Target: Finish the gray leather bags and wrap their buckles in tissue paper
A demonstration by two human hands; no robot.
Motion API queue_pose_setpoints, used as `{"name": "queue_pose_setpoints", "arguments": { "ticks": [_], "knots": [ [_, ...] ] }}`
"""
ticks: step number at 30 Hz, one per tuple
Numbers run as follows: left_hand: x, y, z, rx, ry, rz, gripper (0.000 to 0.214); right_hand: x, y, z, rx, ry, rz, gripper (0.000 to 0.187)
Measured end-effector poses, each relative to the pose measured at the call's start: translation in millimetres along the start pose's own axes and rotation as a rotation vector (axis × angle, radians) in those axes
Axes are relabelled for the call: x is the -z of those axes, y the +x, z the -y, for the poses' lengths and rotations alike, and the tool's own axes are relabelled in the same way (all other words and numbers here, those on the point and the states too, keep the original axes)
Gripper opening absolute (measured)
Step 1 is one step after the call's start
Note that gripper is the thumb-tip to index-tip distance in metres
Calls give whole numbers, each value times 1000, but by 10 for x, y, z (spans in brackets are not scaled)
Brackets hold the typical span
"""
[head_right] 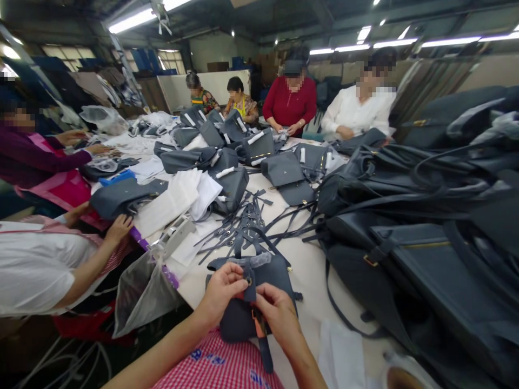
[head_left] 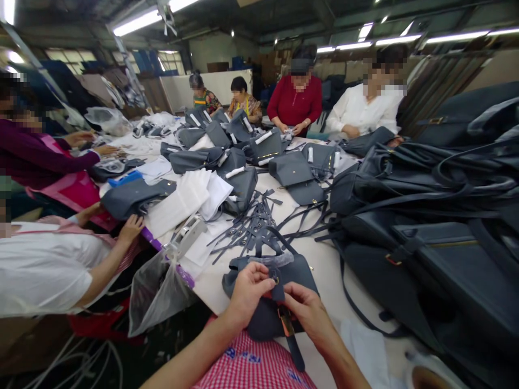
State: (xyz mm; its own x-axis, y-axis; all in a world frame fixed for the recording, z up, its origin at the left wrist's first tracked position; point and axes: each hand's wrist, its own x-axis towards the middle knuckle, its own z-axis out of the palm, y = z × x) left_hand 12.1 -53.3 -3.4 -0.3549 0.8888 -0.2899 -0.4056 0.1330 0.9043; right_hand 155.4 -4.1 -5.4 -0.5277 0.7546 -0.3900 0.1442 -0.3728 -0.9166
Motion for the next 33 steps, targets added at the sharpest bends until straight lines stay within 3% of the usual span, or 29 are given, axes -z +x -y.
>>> {"name": "queue_pose_setpoints", "arguments": {
  "ticks": [4, 10, 20, 27, 33],
  "knots": [
    [16, -38, 12, 106, -24, 22, 28, -13, -29, 14, -11, 61, 76, 37],
    [70, -52, -8, 177, -1, 87, 26, -16, -19, -42, 1, 157, 76, 41],
    [70, 3, -11, 154, 426, 133, 17, -86, 30, -129, 88, 185, -24, 52],
    [24, -24, -32, -74, 644, 101, 15, -94, 50, -209, 117, 199, -100, 44],
    [-105, -65, 51, -313, 912, -27, 17, -76, 36, -198, 84, 320, -146, 40]
  ]
}}
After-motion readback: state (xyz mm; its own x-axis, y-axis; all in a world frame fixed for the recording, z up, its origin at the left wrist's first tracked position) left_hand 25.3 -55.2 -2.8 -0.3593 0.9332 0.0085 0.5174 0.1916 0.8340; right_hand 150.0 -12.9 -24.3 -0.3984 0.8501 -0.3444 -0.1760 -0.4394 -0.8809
